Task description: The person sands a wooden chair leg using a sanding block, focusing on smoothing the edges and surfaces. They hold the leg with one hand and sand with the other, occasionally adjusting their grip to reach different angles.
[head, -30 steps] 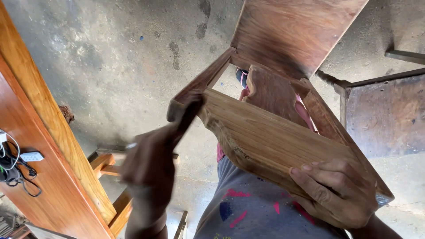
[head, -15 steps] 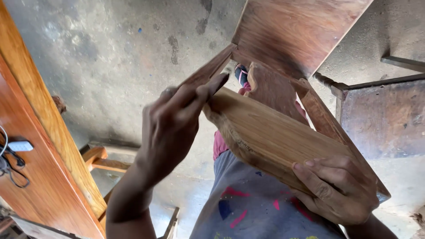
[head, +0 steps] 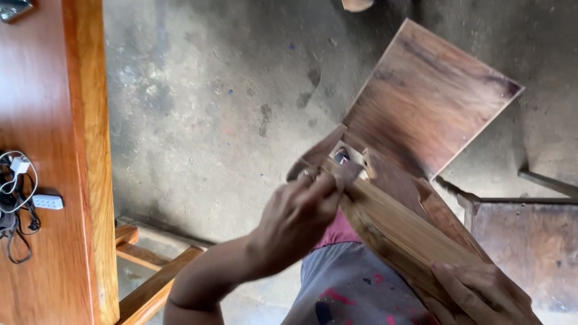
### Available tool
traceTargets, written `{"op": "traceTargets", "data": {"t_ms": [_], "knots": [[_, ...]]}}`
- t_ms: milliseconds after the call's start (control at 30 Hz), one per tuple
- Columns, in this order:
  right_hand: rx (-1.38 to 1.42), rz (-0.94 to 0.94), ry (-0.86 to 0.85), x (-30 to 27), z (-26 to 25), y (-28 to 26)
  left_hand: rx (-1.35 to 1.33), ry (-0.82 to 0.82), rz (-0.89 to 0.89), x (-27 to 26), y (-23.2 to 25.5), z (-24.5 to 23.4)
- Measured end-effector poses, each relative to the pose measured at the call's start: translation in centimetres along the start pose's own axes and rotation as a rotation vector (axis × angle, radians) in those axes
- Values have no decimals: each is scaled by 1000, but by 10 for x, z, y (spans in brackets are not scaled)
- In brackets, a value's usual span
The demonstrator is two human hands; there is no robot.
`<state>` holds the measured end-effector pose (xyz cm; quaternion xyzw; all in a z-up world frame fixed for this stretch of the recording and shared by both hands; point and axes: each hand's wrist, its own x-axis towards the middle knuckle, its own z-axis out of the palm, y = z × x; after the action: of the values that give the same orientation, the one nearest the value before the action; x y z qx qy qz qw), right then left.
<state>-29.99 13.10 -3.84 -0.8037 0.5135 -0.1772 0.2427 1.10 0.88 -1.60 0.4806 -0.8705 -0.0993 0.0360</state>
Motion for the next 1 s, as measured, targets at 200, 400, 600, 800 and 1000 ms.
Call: {"op": "traceTargets", "data": {"t_ms": [200, 400, 600, 800, 1000], "knots": [[22, 23, 268, 10, 10, -6, -224, -47, -22, 10, -21, 37], [544, 285, -80, 83, -34, -23, -37, 144, 101, 2, -19, 48], [101, -114, -203, 192, 44, -3, -159, 264, -12, 1, -21, 73], [362, -370, 73, 223, 128, 20, -163, 493, -193, -11, -7, 77], [531, -644, 65, 261, 153, 38, -570, 695, -356, -7, -26, 118]]}}
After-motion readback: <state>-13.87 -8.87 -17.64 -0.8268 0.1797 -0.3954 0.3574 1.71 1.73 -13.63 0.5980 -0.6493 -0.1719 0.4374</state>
